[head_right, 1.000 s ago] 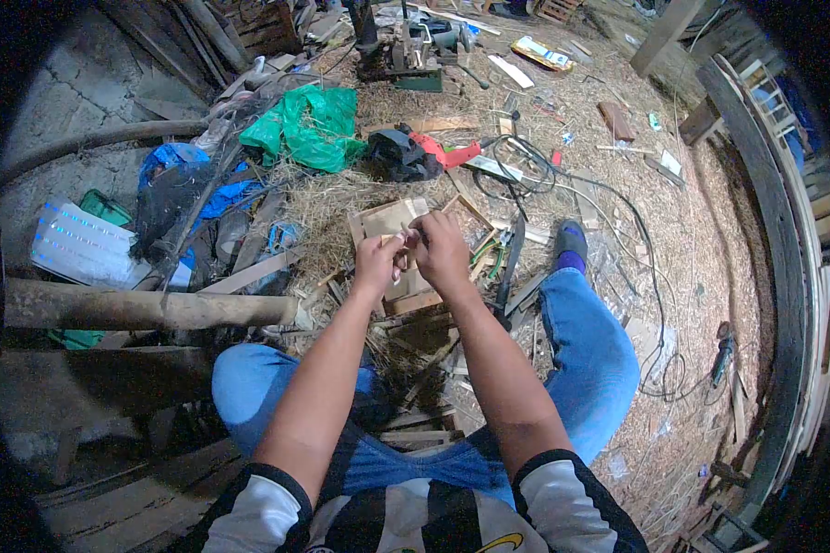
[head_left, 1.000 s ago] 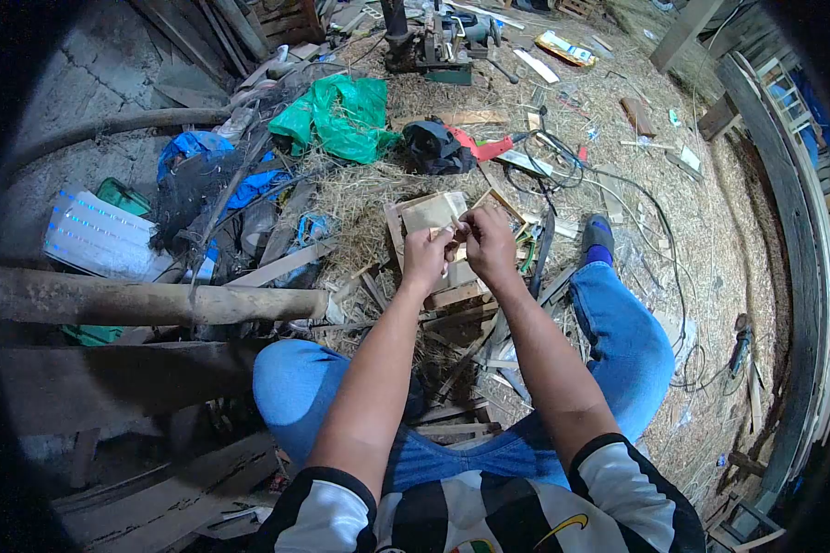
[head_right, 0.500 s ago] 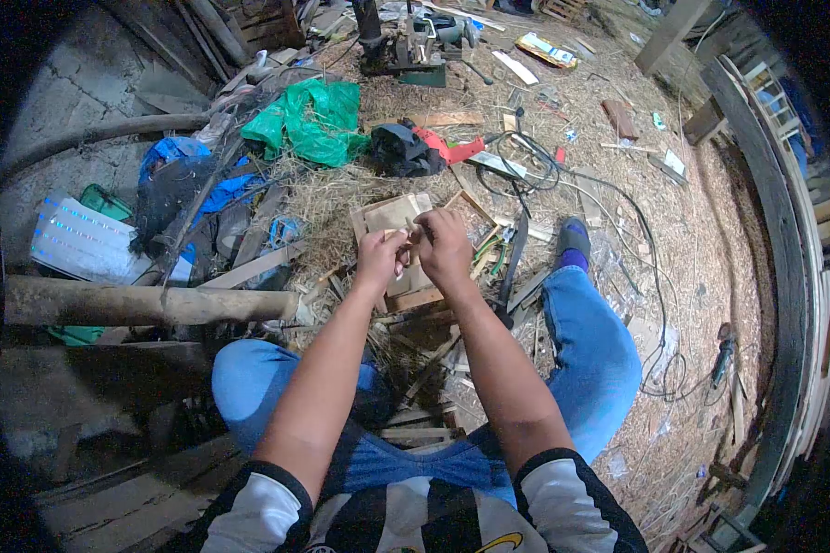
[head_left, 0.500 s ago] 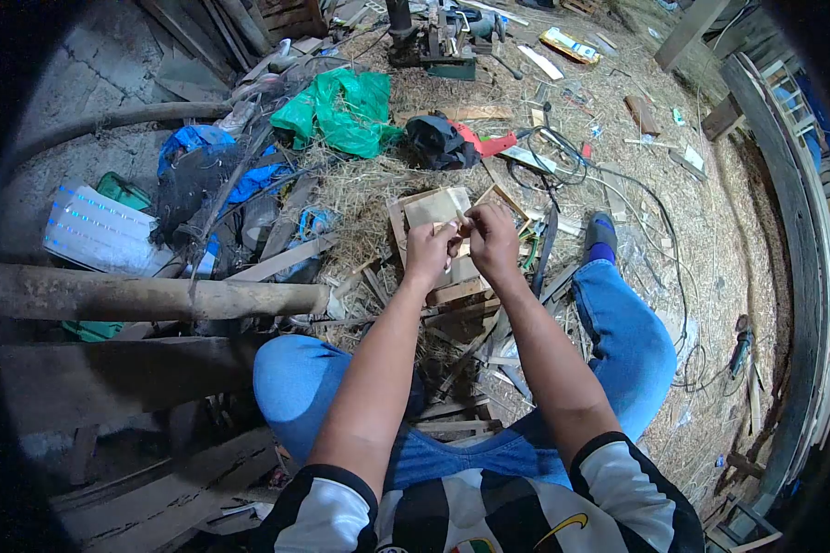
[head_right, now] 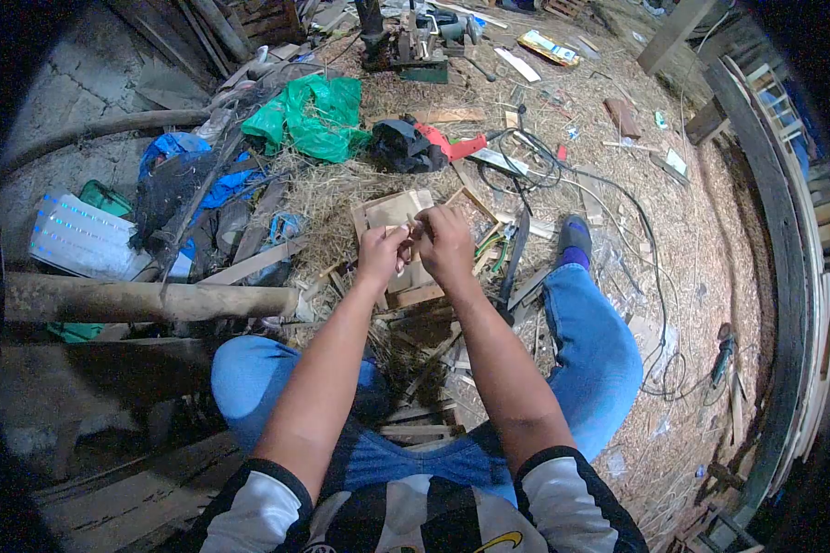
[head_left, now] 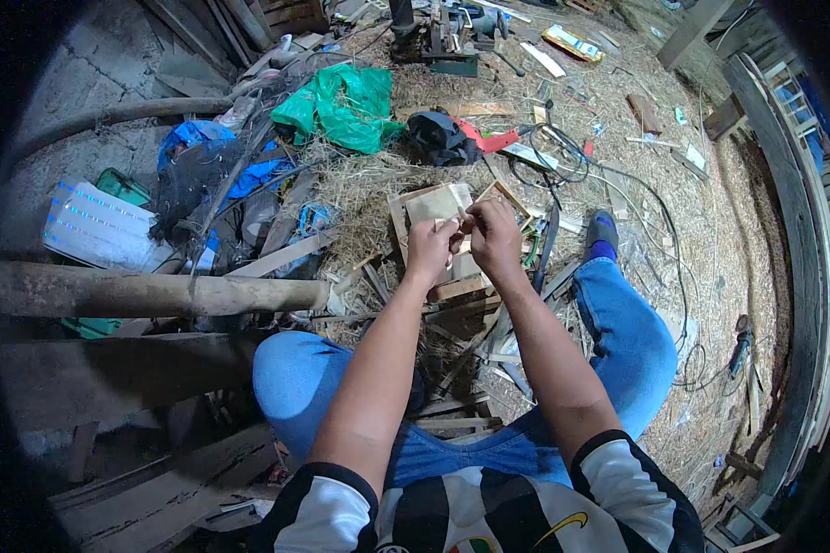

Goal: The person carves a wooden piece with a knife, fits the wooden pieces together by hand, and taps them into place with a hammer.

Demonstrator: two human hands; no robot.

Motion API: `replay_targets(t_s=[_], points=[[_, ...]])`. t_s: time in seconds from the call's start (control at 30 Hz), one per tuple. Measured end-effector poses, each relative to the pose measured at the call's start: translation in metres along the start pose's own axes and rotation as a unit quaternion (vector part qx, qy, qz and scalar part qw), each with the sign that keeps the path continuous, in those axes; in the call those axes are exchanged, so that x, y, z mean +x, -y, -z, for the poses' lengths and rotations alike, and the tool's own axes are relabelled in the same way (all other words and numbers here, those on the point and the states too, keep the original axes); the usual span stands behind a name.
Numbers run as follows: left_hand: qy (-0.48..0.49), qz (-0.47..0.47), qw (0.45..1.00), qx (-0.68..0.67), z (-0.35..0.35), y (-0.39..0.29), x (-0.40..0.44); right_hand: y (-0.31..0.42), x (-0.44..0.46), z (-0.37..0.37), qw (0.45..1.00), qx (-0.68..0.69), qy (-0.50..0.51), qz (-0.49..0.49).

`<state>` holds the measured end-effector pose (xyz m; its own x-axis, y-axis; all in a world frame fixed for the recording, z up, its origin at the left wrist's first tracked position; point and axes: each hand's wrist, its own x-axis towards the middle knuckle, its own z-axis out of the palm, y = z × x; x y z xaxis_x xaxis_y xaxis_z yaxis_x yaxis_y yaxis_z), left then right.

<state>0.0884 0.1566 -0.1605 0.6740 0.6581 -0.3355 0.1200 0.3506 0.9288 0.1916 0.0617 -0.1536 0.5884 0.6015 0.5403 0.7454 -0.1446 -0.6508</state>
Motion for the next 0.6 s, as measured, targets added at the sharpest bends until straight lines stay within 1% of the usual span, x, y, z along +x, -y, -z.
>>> replay_targets(t_s=[0.13,0.2,0.37,0.43,0.6], points=[[-0.007,0.008,1.000,0.006,-0.001,-0.003,-0.001,0.000,0.000,0.001,1.000,-0.013,0.006,0.001],[0.004,-0.005,1.000,0.028,0.001,0.000,0.002,-0.001,-0.001,0.000,1.000,-0.012,0.007,-0.001],[0.009,-0.005,0.999,0.033,0.005,0.008,0.006,-0.001,-0.003,-0.003,0.999,-0.012,0.007,-0.034],[0.010,-0.006,0.999,0.033,0.004,0.008,0.006,0.001,-0.002,-0.002,0.999,-0.010,0.008,-0.032],[0.003,0.014,0.999,0.034,0.003,0.003,0.002,-0.004,-0.003,-0.004,0.999,0.010,0.027,-0.038]])
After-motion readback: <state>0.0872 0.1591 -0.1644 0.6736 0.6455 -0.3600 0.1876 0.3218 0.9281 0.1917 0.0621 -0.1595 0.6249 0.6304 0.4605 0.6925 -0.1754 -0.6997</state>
